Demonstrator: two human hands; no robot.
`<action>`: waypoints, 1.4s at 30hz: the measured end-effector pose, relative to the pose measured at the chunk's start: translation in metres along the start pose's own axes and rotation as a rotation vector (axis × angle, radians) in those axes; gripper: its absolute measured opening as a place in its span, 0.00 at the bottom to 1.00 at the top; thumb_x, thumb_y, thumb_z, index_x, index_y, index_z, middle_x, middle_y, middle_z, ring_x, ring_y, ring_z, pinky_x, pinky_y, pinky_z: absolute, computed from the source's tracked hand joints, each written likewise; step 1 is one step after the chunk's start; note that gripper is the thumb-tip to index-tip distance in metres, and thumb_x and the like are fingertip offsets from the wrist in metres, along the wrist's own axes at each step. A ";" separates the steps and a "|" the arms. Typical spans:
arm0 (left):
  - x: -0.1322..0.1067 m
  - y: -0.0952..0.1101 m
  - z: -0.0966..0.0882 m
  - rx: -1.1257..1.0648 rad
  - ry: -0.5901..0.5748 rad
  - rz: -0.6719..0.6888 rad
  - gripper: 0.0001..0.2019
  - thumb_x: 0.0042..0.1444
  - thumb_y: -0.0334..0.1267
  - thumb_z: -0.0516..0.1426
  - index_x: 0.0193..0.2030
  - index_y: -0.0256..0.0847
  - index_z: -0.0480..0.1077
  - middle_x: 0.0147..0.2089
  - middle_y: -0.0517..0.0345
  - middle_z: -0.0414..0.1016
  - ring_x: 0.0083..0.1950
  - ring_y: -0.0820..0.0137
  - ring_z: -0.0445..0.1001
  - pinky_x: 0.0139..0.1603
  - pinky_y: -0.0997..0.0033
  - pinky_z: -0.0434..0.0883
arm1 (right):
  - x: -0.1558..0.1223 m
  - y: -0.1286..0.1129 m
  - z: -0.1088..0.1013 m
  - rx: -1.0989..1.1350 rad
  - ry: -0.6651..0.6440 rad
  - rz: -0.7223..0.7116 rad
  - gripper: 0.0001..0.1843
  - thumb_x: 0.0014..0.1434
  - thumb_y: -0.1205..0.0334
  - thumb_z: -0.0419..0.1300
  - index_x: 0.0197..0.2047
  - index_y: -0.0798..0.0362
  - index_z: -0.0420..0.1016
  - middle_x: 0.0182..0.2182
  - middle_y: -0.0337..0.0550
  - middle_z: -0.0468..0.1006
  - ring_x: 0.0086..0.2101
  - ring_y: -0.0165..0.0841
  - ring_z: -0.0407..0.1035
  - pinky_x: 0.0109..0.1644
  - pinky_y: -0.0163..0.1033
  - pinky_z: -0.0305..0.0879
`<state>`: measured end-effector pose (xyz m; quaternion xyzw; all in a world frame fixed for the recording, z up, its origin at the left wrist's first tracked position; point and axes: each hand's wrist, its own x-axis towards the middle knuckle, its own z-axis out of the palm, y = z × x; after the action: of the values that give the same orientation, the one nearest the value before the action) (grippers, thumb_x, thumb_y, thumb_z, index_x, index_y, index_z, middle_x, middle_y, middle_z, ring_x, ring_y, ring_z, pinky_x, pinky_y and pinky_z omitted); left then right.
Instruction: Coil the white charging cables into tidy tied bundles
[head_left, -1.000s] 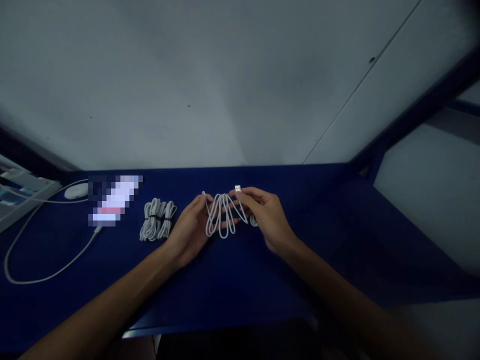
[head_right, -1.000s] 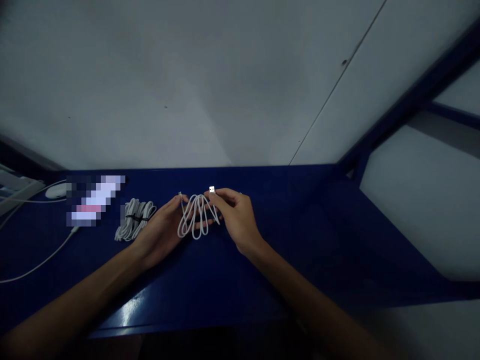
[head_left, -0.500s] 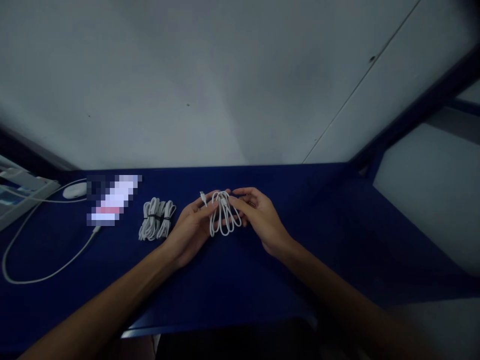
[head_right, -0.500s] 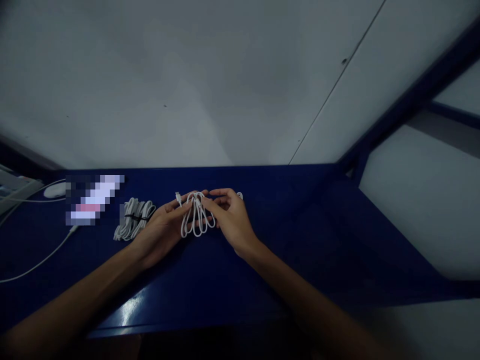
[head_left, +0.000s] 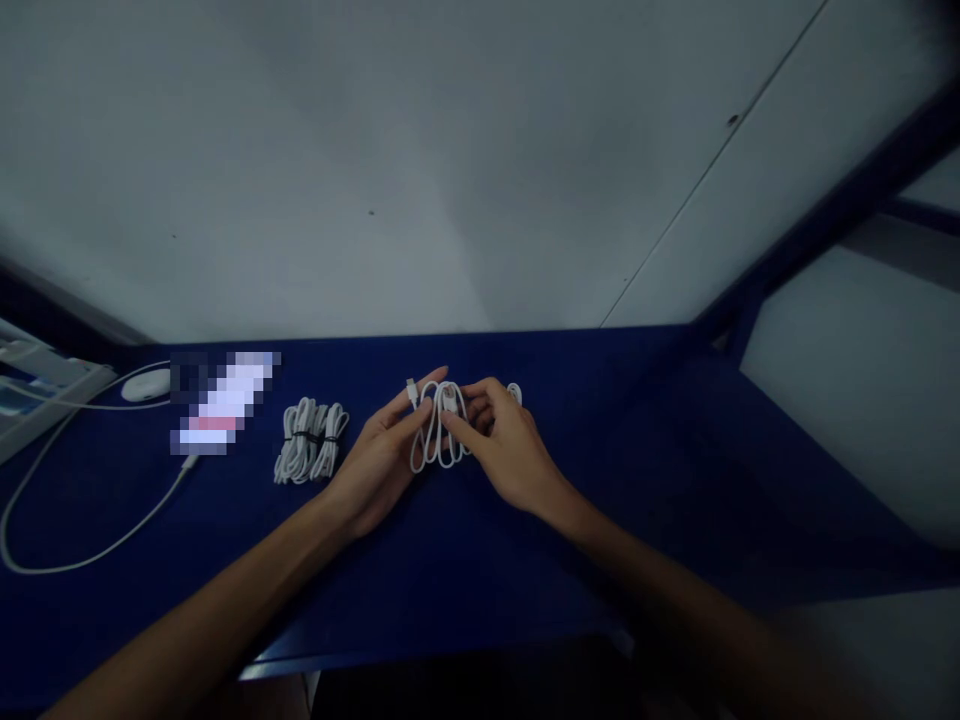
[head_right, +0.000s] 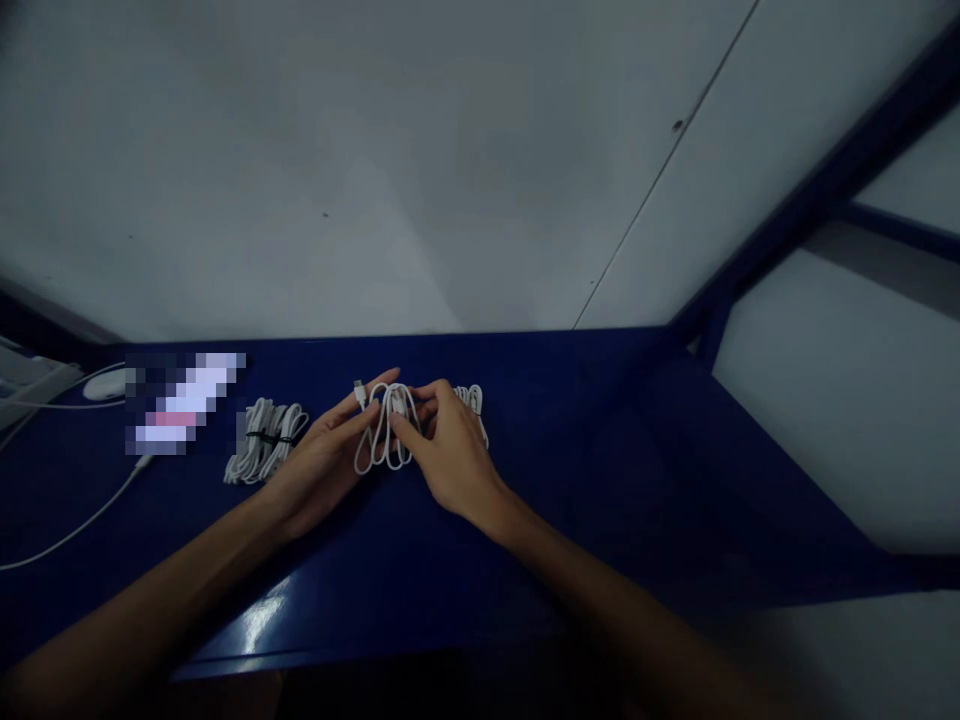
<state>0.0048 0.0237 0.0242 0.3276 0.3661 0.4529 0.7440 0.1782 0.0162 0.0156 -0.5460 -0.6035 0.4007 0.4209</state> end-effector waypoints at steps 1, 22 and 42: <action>0.000 0.000 0.000 -0.008 -0.006 0.006 0.22 0.71 0.35 0.63 0.70 0.48 0.75 0.66 0.47 0.80 0.65 0.55 0.79 0.68 0.54 0.74 | 0.000 -0.001 0.000 0.019 -0.008 -0.006 0.12 0.70 0.50 0.65 0.49 0.47 0.75 0.39 0.42 0.82 0.38 0.38 0.76 0.43 0.46 0.71; 0.000 0.008 -0.001 -0.091 -0.014 -0.028 0.25 0.74 0.42 0.59 0.75 0.58 0.67 0.68 0.45 0.78 0.66 0.50 0.78 0.68 0.40 0.73 | 0.014 0.011 -0.007 0.278 0.083 0.010 0.14 0.72 0.51 0.61 0.47 0.50 0.85 0.39 0.48 0.85 0.39 0.40 0.80 0.43 0.47 0.76; 0.003 0.014 -0.002 -0.120 -0.028 -0.041 0.20 0.75 0.41 0.55 0.69 0.43 0.74 0.72 0.45 0.74 0.73 0.50 0.72 0.72 0.42 0.71 | 0.015 0.002 -0.014 0.698 -0.035 0.283 0.09 0.70 0.56 0.66 0.41 0.50 0.86 0.45 0.48 0.87 0.48 0.40 0.81 0.59 0.48 0.75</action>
<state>-0.0020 0.0321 0.0344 0.2812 0.3343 0.4540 0.7766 0.1912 0.0316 0.0190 -0.4409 -0.3561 0.6457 0.5118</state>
